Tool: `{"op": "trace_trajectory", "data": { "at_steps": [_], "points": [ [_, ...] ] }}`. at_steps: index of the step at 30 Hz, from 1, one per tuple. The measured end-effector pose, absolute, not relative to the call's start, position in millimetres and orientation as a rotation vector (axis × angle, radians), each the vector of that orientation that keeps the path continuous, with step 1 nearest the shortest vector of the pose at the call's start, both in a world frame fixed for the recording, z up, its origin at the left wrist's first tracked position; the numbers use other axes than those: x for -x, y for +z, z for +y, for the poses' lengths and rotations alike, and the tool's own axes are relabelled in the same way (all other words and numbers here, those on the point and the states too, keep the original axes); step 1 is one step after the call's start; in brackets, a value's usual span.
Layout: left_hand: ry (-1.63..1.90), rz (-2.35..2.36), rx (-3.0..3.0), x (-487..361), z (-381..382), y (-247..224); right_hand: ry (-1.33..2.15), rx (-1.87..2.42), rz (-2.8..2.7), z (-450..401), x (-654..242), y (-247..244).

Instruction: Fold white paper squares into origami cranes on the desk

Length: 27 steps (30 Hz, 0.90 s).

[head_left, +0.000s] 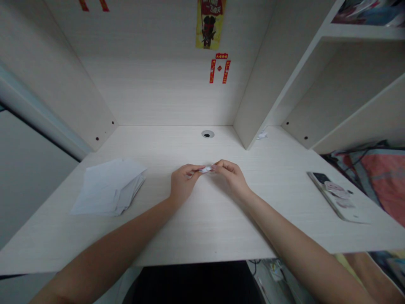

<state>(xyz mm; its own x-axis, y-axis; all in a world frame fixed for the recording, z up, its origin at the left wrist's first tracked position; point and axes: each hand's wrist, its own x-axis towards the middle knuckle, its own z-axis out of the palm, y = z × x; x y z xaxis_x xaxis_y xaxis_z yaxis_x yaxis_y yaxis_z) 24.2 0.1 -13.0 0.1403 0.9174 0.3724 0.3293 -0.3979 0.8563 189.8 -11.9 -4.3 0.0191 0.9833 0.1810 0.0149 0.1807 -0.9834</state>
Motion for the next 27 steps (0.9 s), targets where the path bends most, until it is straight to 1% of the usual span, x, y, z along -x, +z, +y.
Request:
{"op": "trace_trajectory", "data": {
  "at_steps": [7,19,27],
  "points": [
    [1.243,1.244,-1.789,-25.5,1.5,-12.8,1.099,1.066,-1.158,-12.9,-189.1,-5.8],
    [1.194,1.352,-1.765,-26.8,3.3,-12.0,0.965,1.191,-1.299,-12.6,-190.9,-1.2],
    [1.162,1.228,-1.684,-26.3,5.6,-17.4,1.067,1.147,-1.252,-13.2,-190.8,-0.7]
  ]
}}
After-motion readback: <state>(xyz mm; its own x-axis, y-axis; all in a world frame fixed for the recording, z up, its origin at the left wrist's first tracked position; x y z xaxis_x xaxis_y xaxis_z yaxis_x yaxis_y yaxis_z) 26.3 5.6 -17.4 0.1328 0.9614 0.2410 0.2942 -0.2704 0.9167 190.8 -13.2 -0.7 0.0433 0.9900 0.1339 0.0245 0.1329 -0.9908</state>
